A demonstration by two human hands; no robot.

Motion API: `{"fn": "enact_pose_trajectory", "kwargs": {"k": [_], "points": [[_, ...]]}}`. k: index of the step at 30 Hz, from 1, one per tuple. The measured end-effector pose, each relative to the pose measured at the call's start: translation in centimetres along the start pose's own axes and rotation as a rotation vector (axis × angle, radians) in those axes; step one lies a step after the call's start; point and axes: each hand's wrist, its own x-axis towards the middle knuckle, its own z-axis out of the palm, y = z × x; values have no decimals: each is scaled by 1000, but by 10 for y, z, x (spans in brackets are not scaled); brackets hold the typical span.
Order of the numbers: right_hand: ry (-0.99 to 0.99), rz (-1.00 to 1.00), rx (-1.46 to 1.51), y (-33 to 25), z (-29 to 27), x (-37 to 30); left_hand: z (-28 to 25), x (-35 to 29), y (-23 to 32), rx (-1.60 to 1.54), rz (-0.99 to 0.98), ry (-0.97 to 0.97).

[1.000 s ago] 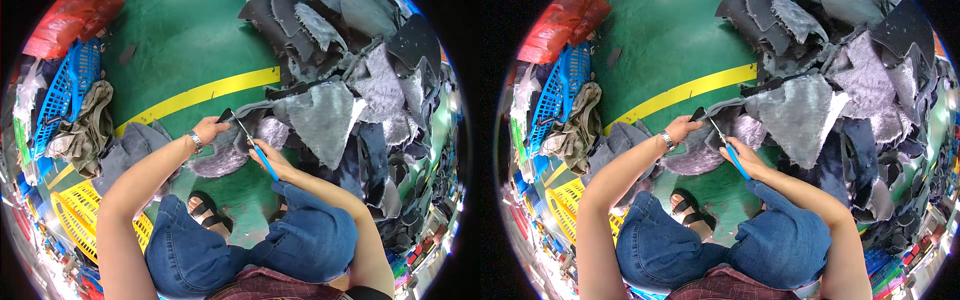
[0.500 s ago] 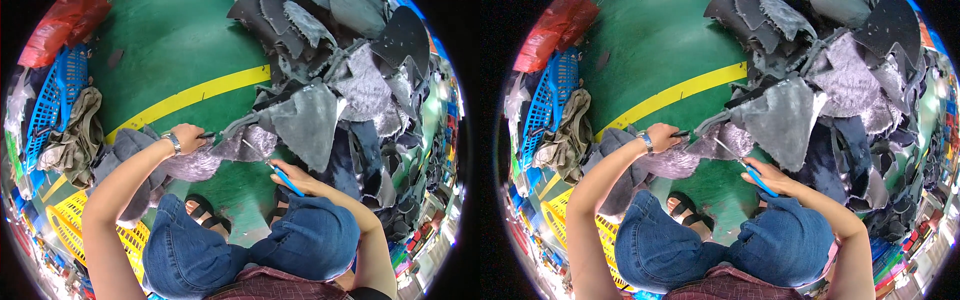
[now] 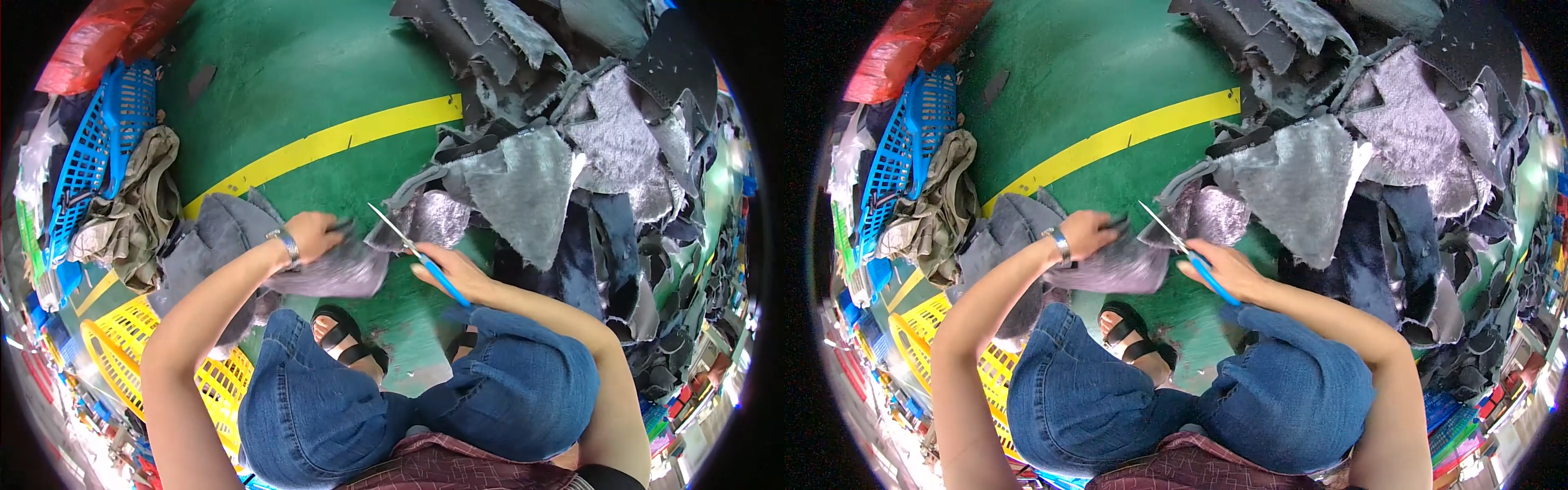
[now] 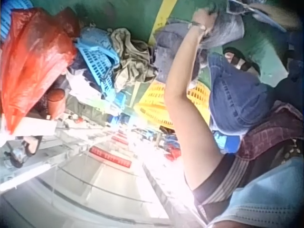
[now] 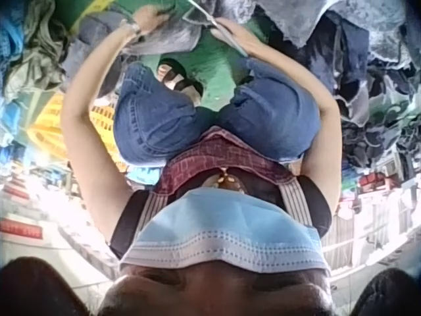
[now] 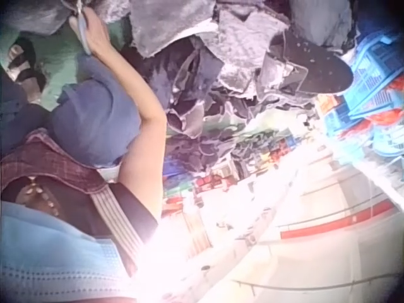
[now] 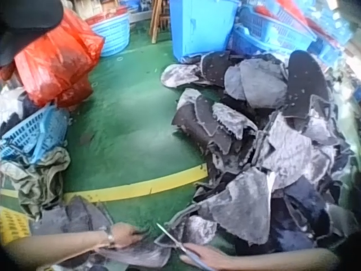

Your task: Cutting and trimming shoe components from large pieces of material using scissors.

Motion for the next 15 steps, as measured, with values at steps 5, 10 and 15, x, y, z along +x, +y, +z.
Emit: {"fn": "enact_pose_trajectory", "kwargs": {"k": [5,10,15], "points": [[186,32,159,30,-15,-46,21,-42,35,912,478,-390],[355,-81,220,21,-28,-44,43,12,102,804,782,515],[183,102,472,29,-49,-40,27,69,76,884,707,320]]}}
